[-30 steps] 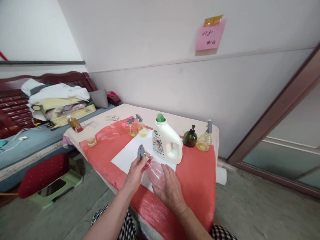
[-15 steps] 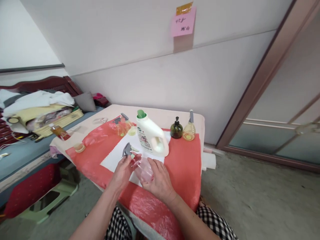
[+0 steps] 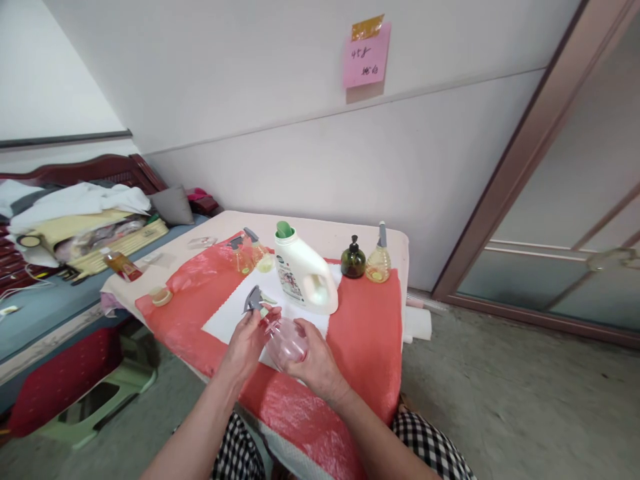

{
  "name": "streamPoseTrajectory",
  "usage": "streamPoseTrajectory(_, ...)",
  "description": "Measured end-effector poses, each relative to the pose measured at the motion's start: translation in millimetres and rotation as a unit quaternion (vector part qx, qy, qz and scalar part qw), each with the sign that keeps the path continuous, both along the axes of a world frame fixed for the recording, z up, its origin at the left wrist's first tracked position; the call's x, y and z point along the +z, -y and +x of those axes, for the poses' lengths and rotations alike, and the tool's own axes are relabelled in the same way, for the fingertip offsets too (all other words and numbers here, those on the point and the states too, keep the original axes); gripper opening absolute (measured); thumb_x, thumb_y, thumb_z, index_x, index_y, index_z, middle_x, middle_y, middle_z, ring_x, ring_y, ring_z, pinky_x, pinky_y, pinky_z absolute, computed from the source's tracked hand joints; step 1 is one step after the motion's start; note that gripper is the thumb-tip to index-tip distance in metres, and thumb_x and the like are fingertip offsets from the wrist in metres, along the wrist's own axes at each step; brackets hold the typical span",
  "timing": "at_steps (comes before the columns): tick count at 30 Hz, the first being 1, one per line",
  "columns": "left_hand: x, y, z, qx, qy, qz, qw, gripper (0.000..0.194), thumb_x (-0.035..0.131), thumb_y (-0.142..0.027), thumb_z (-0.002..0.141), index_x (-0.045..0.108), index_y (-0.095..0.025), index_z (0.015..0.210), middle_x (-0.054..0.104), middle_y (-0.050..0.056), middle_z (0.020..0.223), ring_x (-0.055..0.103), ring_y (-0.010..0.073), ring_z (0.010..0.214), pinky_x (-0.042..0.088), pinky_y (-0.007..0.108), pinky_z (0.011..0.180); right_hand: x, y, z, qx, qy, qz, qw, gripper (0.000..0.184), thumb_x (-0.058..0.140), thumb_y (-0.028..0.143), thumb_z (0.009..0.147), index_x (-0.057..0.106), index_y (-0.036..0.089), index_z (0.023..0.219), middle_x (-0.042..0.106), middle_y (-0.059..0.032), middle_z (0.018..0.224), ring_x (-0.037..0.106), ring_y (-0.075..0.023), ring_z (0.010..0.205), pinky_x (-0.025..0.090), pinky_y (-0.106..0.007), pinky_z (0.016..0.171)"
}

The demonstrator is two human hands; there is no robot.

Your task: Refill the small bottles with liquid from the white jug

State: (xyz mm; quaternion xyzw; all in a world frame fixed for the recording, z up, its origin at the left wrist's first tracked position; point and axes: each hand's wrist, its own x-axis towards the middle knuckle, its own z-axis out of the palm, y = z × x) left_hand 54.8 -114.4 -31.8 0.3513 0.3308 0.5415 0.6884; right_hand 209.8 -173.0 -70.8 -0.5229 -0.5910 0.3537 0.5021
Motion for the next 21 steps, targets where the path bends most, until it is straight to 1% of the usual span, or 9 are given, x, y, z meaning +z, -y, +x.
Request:
streamPoseTrajectory(5,1.4,-0.2,0.2,-0.004,0.016,-0.012,1.0,0.037,0.077,-0.045,0.073,0.069,-0.016,0.094,0.068,0.012,0.102,0.065,0.0217,0.093,0.048,0.031,0.083,6.4,-0.4,4.1,0.044,-0.07,-0.043,0.996,0.064,0.067,0.025,0.059,0.047,0.022,0.12,0.06,-0.0065,0.115,0.056,-0.0257,0.11,0.044,-0.042,0.098)
streamPoseTrajectory(7,1.7,-0.2,0.2,-0.004,0.021,-0.009,1.0,0.035,0.077,-0.045,0.074,0.069,-0.016,0.093,0.068,0.012,0.1,0.065,0.021,0.091,0.048,0.031,0.083,8.9,-0.9,6.4,0.066,-0.103,-0.064,0.99,0.063,0.067,0.028,0.059,0.047,0.023,0.118,0.06,-0.0062,0.113,0.056,-0.0264,0.11,0.046,-0.04,0.093)
streamPoseTrajectory(10,1.6,-0.4,-0.3,-0.004,0.03,-0.007,1.0,0.034,0.076,-0.044,0.076,0.069,-0.017,0.094,0.068,0.011,0.1,0.065,0.0202,0.091,0.048,0.03,0.083,12.9,-1.3,8.1,0.093,-0.14,-0.097,0.981,0.061,0.064,0.031,0.058,0.048,0.023,0.116,0.06,-0.0049,0.108,0.057,-0.0263,0.105,0.048,-0.038,0.087)
streamPoseTrajectory(13,1.7,-0.6,-1.6,-0.003,0.037,-0.011,0.999,0.033,0.075,-0.043,0.077,0.068,-0.017,0.095,0.068,0.011,0.1,0.065,0.0201,0.091,0.048,0.03,0.082,15.8,-1.1,7.4,0.098,-0.14,-0.107,0.98,0.059,0.062,0.03,0.058,0.048,0.022,0.114,0.059,-0.0034,0.104,0.058,-0.0247,0.099,0.048,-0.037,0.085)
streamPoseTrajectory(15,1.9,-0.5,-2.7,-0.001,0.031,-0.016,0.999,0.033,0.075,-0.044,0.077,0.068,-0.017,0.095,0.068,0.011,0.099,0.065,0.0201,0.09,0.048,0.03,0.082,16.3,-0.7,6.5,0.093,-0.133,-0.107,0.981,0.059,0.063,0.029,0.057,0.049,0.022,0.115,0.059,-0.0038,0.105,0.057,-0.025,0.102,0.048,-0.037,0.086)
streamPoseTrajectory(18,3.0,0.4,-3.9,-0.002,0.003,-0.018,1.0,0.036,0.078,-0.043,0.073,0.069,-0.015,0.094,0.069,0.012,0.098,0.065,0.0203,0.088,0.048,0.03,0.08,16.3,0.7,7.0,0.083,-0.137,-0.1,0.982,0.061,0.067,0.03,0.058,0.049,0.023,0.116,0.059,-0.0052,0.109,0.055,-0.0263,0.11,0.046,-0.037,0.089)
streamPoseTrajectory(21,5.6,2.5,-4.0,-0.022,0.0,-0.019,1.0,0.038,0.079,-0.043,0.071,0.07,-0.014,0.092,0.068,0.013,0.099,0.065,0.0216,0.089,0.048,0.031,0.081,18.4,3.6,9.3,0.091,-0.158,-0.107,0.977,0.057,0.067,0.034,0.06,0.052,0.023,0.114,0.062,-0.0042,0.106,0.057,-0.0267,0.106,0.047,-0.038,0.089)
